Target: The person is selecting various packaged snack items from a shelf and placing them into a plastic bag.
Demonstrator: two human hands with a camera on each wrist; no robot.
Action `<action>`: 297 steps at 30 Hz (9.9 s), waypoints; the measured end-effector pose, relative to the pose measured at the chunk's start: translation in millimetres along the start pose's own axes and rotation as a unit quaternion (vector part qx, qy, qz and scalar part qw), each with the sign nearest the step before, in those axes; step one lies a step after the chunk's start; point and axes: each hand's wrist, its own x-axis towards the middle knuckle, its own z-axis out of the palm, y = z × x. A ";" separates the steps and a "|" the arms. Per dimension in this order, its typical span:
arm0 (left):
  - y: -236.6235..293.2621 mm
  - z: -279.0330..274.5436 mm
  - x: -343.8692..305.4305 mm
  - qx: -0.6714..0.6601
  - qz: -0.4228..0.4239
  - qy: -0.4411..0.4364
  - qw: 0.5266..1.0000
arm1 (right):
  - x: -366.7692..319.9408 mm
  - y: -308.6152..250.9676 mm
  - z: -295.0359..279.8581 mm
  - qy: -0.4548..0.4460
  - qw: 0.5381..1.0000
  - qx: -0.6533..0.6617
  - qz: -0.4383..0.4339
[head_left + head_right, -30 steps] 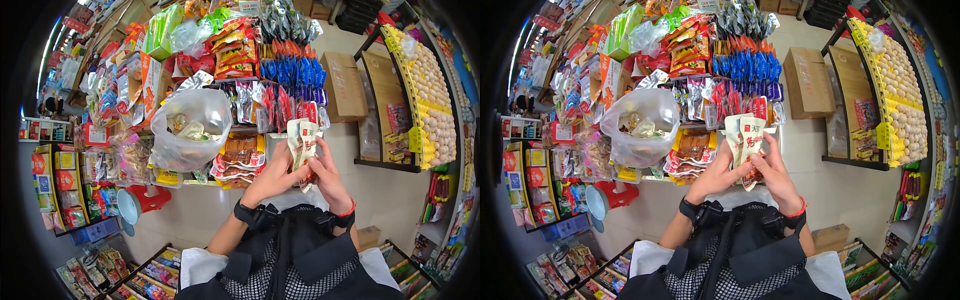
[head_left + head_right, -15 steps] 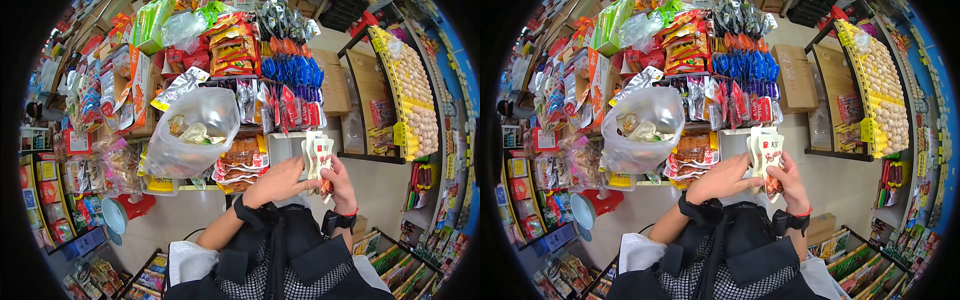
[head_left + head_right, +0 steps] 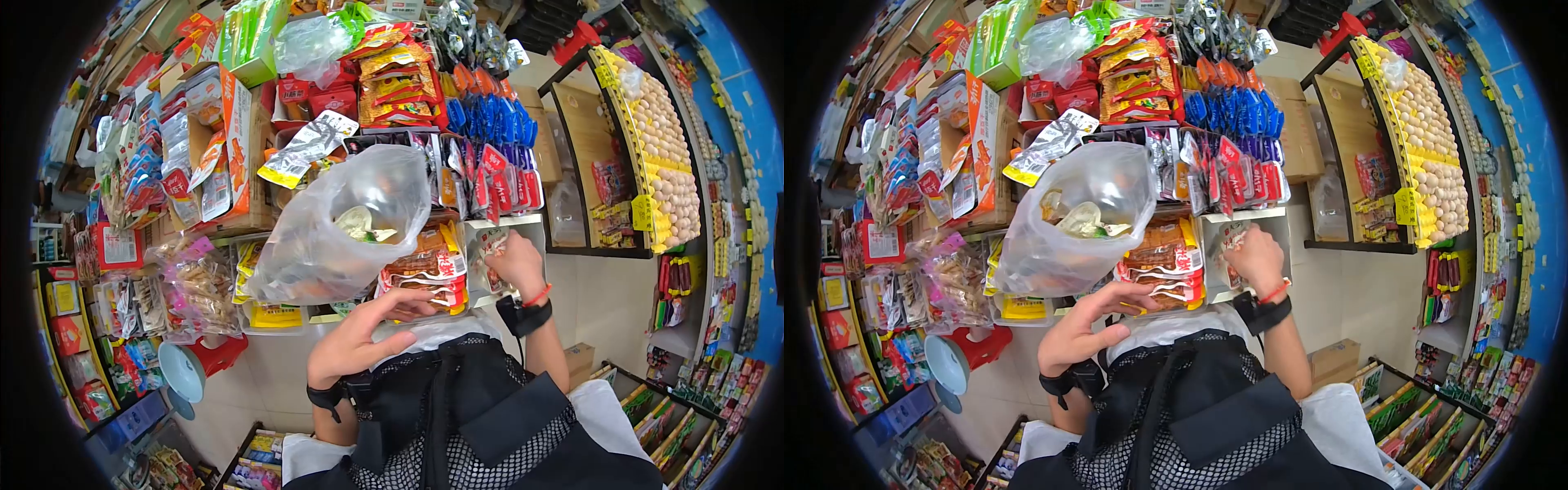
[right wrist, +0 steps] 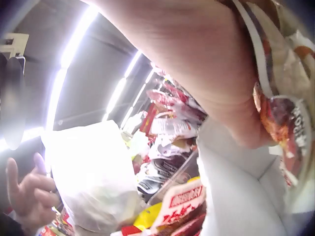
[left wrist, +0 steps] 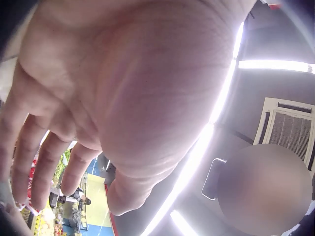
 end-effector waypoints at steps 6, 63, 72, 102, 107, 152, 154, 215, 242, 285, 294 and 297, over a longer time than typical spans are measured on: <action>5.0 -19.2 -36.4 0.016 0.011 0.011 1.000 | 7.7 -23.5 21.0 -0.029 0.999 -0.028 0.003; -13.2 -10.6 -36.7 -0.051 -0.023 0.006 0.998 | -1.6 27.2 25.9 -0.202 0.965 0.145 -0.078; -5.4 -10.8 -53.0 -0.046 -0.019 0.137 0.989 | 0.1 19.8 17.1 -0.202 0.975 0.039 -0.090; -70.8 -45.3 -92.4 -0.107 0.090 0.360 0.923 | 16.9 -227.2 19.1 -0.163 0.831 0.274 -0.455; -62.4 -46.6 -96.3 -0.099 0.074 0.363 0.924 | 24.0 -201.1 39.3 -0.159 0.837 0.327 -0.410; 4.0 69.4 58.3 -0.029 0.013 0.222 0.975 | -44.5 -28.8 -93.5 -0.020 0.520 0.823 -0.229; -34.1 76.9 76.8 -0.145 0.056 0.383 0.911 | -47.0 -17.2 -91.1 -0.059 0.539 0.815 -0.204; -73.5 104.7 134.5 -0.130 0.088 0.373 0.914 | 36.2 96.7 -63.2 -0.066 0.704 0.668 -0.231; -90.0 85.1 48.1 -0.113 0.087 0.417 0.897 | -29.4 90.8 -33.2 -0.321 0.787 -0.029 -0.525; -44.4 70.6 50.3 -0.157 0.061 0.401 0.901 | -65.9 23.3 -65.3 -0.202 0.743 0.612 -0.181; -58.4 39.2 38.5 -0.148 0.034 0.293 0.944 | -99.1 3.7 -28.6 -0.149 0.762 0.609 -0.162; -57.9 36.2 38.2 -0.155 0.029 0.258 0.953 | -118.0 1.8 -23.8 -0.177 0.761 0.611 -0.125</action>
